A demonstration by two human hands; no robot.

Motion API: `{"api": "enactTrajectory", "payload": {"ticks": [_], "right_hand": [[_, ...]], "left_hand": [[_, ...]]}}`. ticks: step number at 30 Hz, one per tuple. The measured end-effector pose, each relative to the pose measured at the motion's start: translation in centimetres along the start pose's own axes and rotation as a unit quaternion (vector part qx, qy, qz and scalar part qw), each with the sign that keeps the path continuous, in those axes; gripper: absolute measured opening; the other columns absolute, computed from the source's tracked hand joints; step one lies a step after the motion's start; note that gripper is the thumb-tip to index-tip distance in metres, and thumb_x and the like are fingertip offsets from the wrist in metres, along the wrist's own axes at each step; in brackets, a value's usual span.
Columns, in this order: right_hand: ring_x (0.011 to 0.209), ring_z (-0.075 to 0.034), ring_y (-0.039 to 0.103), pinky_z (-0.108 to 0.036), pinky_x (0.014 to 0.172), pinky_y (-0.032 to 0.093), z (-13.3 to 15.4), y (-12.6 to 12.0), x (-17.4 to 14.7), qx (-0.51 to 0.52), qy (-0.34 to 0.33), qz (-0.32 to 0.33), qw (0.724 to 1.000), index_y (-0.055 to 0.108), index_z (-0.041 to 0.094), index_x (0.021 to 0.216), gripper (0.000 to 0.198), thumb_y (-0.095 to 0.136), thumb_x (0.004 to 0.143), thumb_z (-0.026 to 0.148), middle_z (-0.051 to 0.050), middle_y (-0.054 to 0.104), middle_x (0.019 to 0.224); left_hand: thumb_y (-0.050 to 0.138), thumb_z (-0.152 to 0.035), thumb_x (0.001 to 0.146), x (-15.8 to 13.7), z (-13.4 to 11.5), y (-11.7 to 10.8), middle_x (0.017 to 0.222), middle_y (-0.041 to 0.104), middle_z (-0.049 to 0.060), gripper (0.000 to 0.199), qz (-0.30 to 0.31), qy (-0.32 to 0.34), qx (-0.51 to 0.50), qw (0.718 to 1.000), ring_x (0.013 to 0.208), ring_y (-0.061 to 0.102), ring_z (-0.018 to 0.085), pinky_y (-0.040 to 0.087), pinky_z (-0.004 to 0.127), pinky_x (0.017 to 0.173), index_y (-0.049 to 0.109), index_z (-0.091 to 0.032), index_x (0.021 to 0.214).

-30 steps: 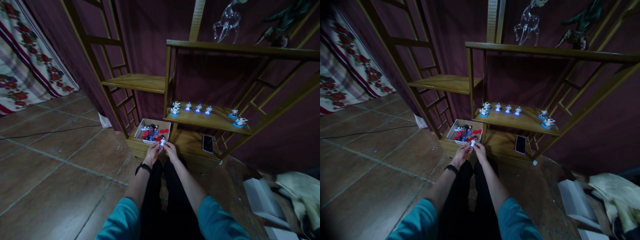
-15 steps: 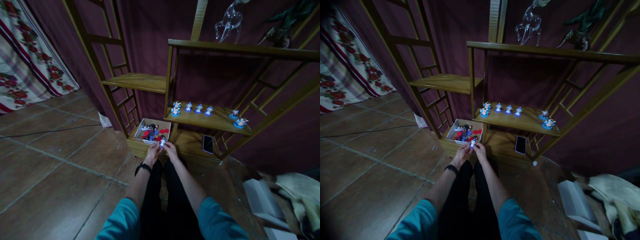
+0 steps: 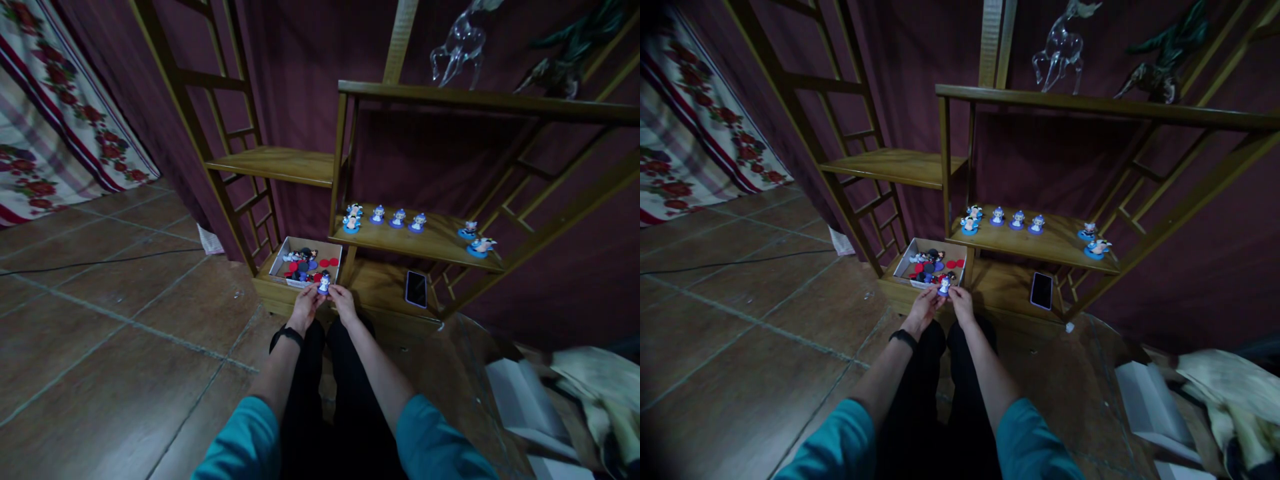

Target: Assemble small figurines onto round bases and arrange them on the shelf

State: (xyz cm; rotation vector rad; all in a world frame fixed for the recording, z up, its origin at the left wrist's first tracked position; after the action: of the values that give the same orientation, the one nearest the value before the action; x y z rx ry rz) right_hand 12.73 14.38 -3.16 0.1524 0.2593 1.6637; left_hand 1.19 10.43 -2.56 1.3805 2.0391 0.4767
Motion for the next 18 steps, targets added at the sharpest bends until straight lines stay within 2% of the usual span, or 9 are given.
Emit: {"api": "enactTrajectory", "payload": {"ticks": [6,18], "right_hand": [[0.071,-0.017,0.063,-0.028,0.066,0.052,0.11,-0.09,0.08,-0.011,-0.006,0.003,1.0,0.069,0.017,0.081,0.03,0.067,0.061,0.041,-0.003,0.069,0.08],[0.08,-0.017,0.063,-0.028,0.067,0.052,-0.17,0.08,0.33,-0.07,-0.01,0.049,0.996,0.068,0.02,0.089,0.03,0.063,0.064,0.038,-0.003,0.067,0.093]], "left_hand": [[0.062,-0.018,0.075,-0.25,-0.07,0.13,0.072,0.064,0.005,0.016,0.013,0.002,0.019,1.0,0.059,0.059,0.009,0.052,0.024,0.061,0.063,-0.013,0.09],[0.067,-0.023,0.07,-0.57,-0.35,0.37,0.072,0.064,0.003,0.019,0.003,0.028,0.045,0.999,0.059,0.059,0.01,0.049,0.022,0.057,0.063,-0.013,0.086]]}}
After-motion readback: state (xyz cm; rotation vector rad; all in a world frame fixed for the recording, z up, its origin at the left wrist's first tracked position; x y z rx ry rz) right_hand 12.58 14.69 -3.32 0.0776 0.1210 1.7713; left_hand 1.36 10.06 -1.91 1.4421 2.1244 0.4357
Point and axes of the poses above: each hand's wrist, its own x-axis towards the middle knuckle, its own y-axis out of the palm, z = x × y, the point moved 5 cm from there along x, towards the middle knuckle
